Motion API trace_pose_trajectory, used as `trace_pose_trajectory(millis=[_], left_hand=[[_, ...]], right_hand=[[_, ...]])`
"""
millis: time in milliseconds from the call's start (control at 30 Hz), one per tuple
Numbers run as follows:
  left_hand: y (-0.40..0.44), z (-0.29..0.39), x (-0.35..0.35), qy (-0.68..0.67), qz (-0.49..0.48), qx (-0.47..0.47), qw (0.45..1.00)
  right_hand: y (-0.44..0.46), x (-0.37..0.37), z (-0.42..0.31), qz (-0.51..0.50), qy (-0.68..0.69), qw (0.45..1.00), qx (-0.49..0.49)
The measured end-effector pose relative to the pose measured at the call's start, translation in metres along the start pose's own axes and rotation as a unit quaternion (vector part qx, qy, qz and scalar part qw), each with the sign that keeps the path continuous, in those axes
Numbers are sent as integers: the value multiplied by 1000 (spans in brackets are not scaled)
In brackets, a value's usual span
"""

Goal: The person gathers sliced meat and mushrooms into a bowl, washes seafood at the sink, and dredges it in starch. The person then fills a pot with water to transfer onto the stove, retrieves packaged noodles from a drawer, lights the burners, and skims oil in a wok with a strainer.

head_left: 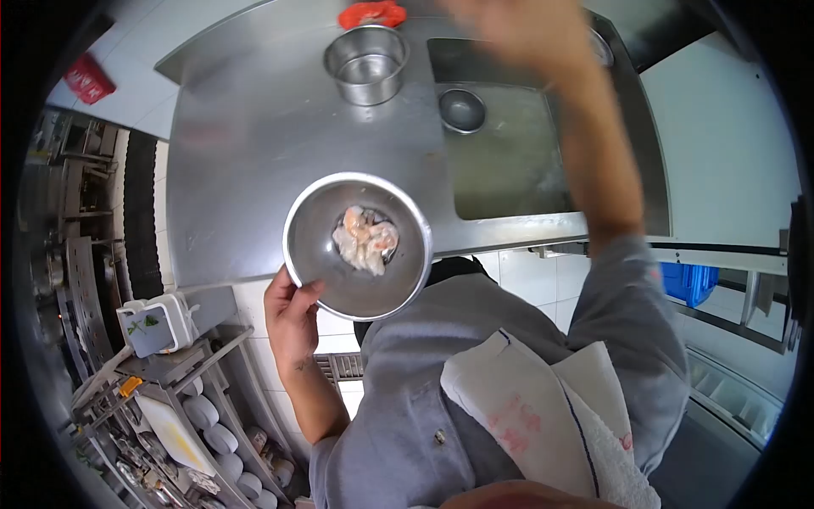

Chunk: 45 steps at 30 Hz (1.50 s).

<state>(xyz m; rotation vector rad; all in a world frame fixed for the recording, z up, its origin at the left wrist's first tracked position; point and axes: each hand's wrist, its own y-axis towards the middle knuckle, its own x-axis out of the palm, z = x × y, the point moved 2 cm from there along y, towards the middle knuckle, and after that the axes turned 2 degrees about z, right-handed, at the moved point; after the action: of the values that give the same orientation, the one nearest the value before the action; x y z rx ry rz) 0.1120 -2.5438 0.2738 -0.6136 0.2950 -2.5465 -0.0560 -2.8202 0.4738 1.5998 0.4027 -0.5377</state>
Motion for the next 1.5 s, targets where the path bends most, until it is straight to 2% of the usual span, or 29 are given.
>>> trace_pose_trajectory(millis=[67,133,167,267,367,700,733,767,800,867,900,933,967,1033,1067,1133,1167,1233,1267,1333,1400,1467,1500], left_hand=[[8,-17,13,-1,26,-30,999],[20,-46,33,16,61,-66,996],[22,-50,60,30,73,-57,995],[38,-85,87,61,44,-117,990],[51,-102,119,57,45,-124,990],[80,-106,179,49,76,-113,989],[85,-111,183,67,79,-82,991],[92,-113,184,85,81,-48,992],[103,-117,183,64,76,-97,990],[123,-121,191,90,70,-105,988],[135,-125,196,98,67,-109,987],[150,-129,200,93,56,-97,989],[167,-134,205,95,52,-91,990],[204,-146,212,89,48,-91,991],[222,-152,214,81,34,-99,991],[248,-152,235,40,36,-91,994],[262,-155,239,25,40,-90,995],[290,-163,244,5,35,-88,996],[300,-170,246,-15,31,-90,995],[316,-176,251,-10,37,-90,995],[328,-182,257,11,66,-96,993],[337,-188,268,14,61,-100,993],[337,-190,275,20,55,-101,993]], right_hand=[[-61,3,-24,-52,156,986,-20],[-109,-5,-22,-61,231,971,-12],[-120,-13,-11,-51,231,972,7],[-141,-35,14,-34,227,972,43],[-148,-54,28,-25,231,971,55],[-159,-91,77,3,260,962,79],[-165,-90,84,7,263,961,85],[-166,-87,91,7,265,959,98],[-171,-82,104,6,258,958,124],[-200,-52,155,-52,203,951,227],[-238,-20,197,-72,212,918,329],[-279,14,246,-63,270,838,470],[-300,27,282,-82,235,817,520],[-348,64,355,28,413,722,555],[-372,78,383,27,419,722,550],[-405,93,423,120,352,671,642],[-405,99,428,120,354,671,640],[-404,105,435,-60,180,710,679],[-397,103,427,-63,178,710,678],[-356,96,394,-132,-38,801,583],[-325,100,368,-34,-37,877,478],[-280,90,315,-142,53,843,516],[-293,108,311,-185,103,883,420]])
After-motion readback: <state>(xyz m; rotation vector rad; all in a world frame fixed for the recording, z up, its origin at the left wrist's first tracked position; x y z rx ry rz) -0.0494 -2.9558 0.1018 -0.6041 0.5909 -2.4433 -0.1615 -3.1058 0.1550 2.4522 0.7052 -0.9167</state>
